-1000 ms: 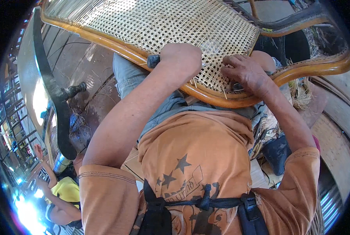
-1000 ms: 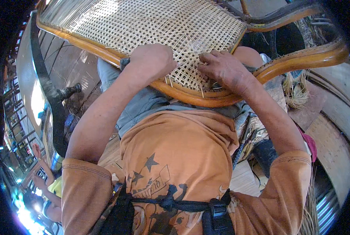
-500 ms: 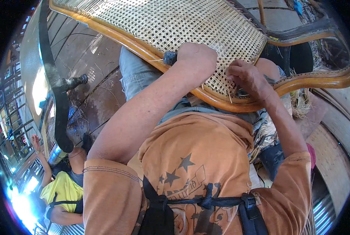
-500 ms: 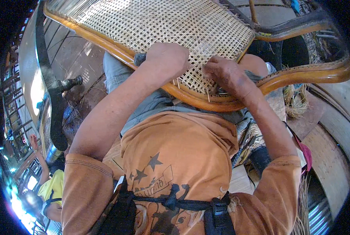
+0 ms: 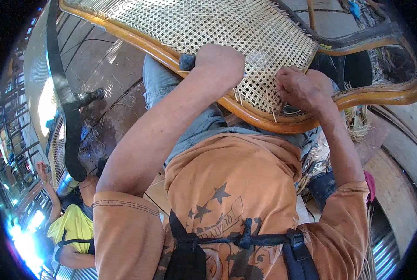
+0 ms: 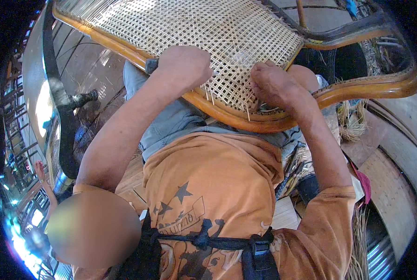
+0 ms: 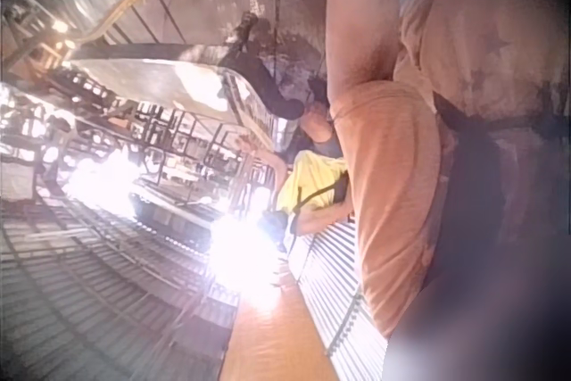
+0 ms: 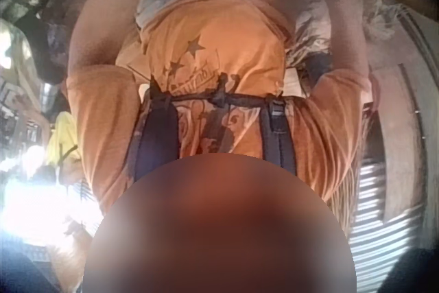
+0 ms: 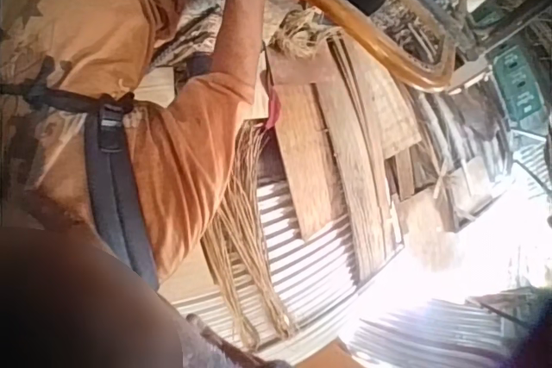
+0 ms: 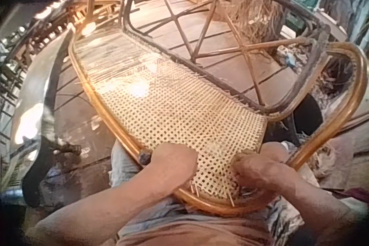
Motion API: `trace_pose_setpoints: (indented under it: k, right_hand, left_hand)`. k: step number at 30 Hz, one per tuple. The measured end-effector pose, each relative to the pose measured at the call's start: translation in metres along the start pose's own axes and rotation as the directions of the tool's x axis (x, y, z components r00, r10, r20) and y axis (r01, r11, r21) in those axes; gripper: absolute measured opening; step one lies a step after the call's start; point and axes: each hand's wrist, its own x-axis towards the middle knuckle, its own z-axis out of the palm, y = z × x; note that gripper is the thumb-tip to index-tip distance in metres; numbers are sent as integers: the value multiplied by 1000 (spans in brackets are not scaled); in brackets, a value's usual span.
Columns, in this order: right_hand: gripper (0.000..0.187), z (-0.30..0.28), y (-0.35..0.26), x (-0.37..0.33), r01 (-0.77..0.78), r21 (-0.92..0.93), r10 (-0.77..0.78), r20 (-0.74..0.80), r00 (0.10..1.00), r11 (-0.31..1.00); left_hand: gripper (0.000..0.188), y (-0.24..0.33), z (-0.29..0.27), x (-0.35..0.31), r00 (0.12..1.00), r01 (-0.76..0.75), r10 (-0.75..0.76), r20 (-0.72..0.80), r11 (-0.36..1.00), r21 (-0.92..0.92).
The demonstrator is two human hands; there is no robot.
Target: The recorder is weaving or repairing the seat of a rattan chair using strips of cane.
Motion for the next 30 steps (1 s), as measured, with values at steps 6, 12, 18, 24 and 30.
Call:
trace_pose_setpoints:
  k: [6,12,18,24,30]
  right_hand:
    - [8,2,-7,10,-29,-81,29,0,1000,996]
    - [6,3,-1,8,12,11,-12,-2,1000,1000]
    - [10,2,4,23,-213,31,207,138,969,977]
    - [22,-8,3,32,-185,718,346,-82,934,671]
    - [23,6,-30,37,-49,696,15,56,998,717]
  left_hand:
    - [35,-15,5,-27,998,54,-54,-37,998,-17]
    - [38,-22,15,-46,989,61,-62,-132,998,-8]
    - [39,-23,13,-55,985,121,-120,-120,993,-3]
    - [39,-5,-11,-70,984,163,-160,-78,986,27]
    - [37,-2,-23,-61,987,75,-64,-145,995,70]
